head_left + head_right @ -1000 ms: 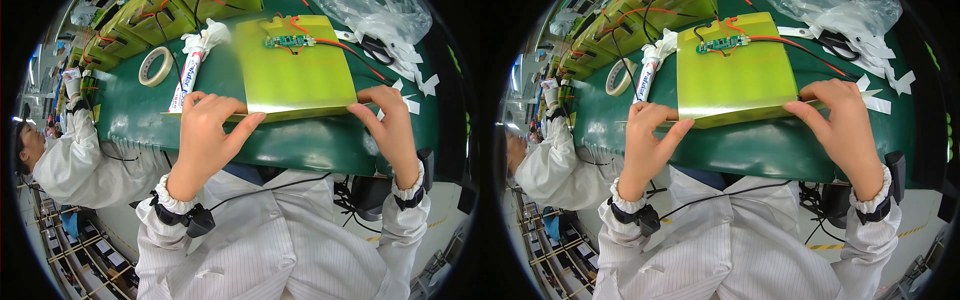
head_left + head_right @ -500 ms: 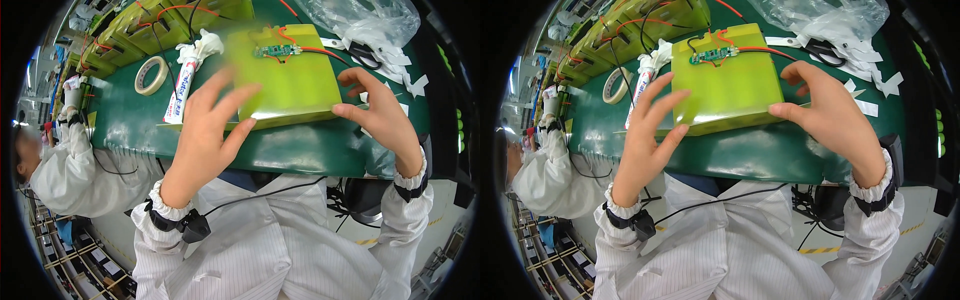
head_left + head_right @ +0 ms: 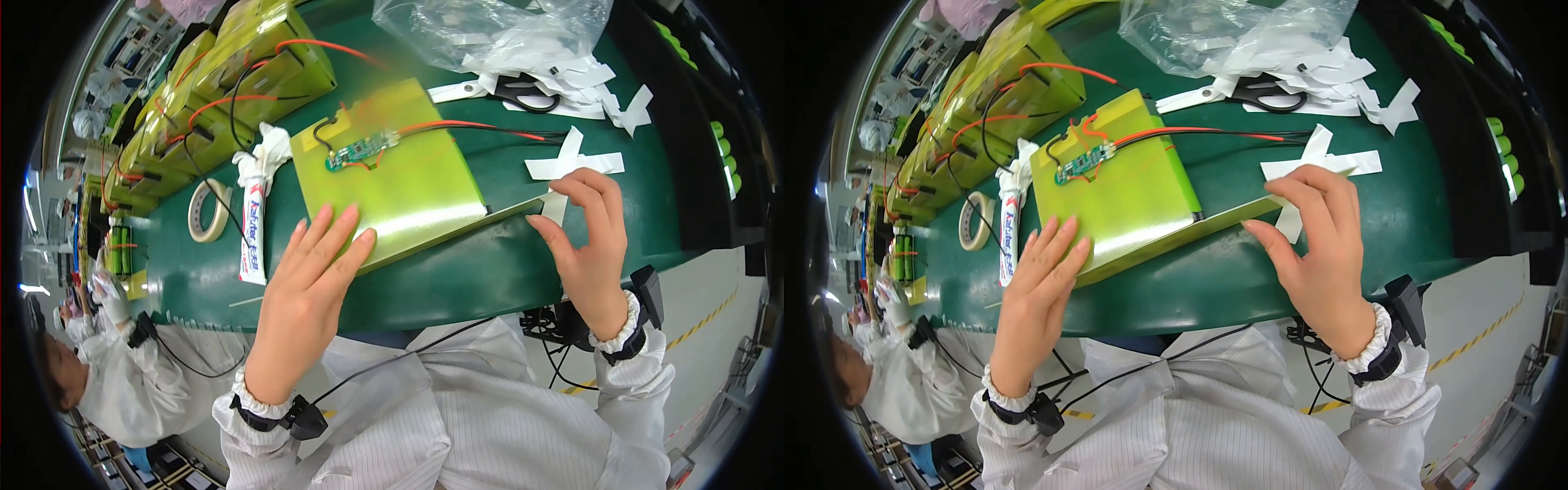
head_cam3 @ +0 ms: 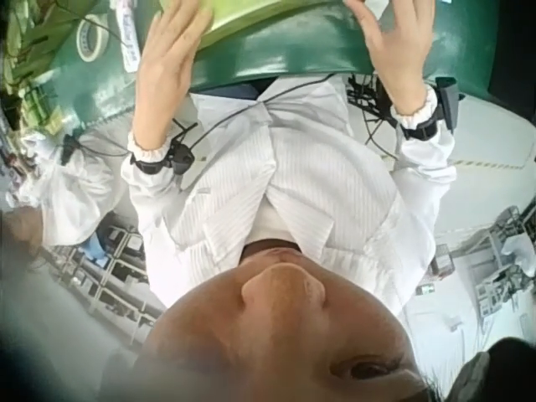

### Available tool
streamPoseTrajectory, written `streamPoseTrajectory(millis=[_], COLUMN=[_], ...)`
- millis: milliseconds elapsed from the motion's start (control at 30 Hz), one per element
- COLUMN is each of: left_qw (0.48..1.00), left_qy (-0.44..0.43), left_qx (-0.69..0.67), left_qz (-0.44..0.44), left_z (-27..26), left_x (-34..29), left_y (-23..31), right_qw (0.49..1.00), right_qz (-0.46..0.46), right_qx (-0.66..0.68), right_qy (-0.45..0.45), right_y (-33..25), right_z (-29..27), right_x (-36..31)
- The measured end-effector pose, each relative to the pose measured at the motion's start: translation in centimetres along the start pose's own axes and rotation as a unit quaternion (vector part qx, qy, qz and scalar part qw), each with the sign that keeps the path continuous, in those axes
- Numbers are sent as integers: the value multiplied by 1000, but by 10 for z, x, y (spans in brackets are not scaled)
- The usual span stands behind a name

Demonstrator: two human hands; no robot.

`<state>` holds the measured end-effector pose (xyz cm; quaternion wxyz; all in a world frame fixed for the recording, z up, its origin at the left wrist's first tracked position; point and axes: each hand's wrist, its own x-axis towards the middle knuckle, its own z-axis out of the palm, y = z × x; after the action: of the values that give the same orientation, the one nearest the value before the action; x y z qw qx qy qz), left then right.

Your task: The person assembles lithium-ion battery packs by placing them into green plastic casings, then applying adhesive from a tube, and attaching circuit boards to the packs by hand.

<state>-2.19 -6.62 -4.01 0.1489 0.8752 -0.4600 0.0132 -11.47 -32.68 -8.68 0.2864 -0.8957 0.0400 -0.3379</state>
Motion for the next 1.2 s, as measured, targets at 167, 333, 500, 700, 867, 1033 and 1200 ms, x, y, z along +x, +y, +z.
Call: streamPoseTrajectory(millis=[167, 333, 500, 700, 867, 1033, 1200], left_qw=[999, 998, 998, 998, 999, 998, 998], left_qy=[-18, -24, -24, -21, -19, -31, -47], left_qx=[-35, -47, -49, -49, -48, -49, -27], left_qz=[-6, -18, -22, -23, -2, -4, 22], left_z=[0, -4, -6, -4, -8, -12, -13], left_x=[3, 4, 5, 4, 3, 2, 6], left_y=[1, 2, 2, 1, 2, 1, -1], right_qw=[997, 983, 975, 915, 915, 954, 894], right_qz=[-60, -51, -28, -59, -72, -84, -137], right_qx=[36, 145, -35, -189, -6, 51, 145], right_qy=[-18, -100, -216, -351, -396, -284, -401], right_y=[15, 20, 31, 18, 10, -22, 4], right_z=[7, 4, -4, 34, 52, 56, 120], right_x=[19, 46, 103, 138, 141, 167, 186])
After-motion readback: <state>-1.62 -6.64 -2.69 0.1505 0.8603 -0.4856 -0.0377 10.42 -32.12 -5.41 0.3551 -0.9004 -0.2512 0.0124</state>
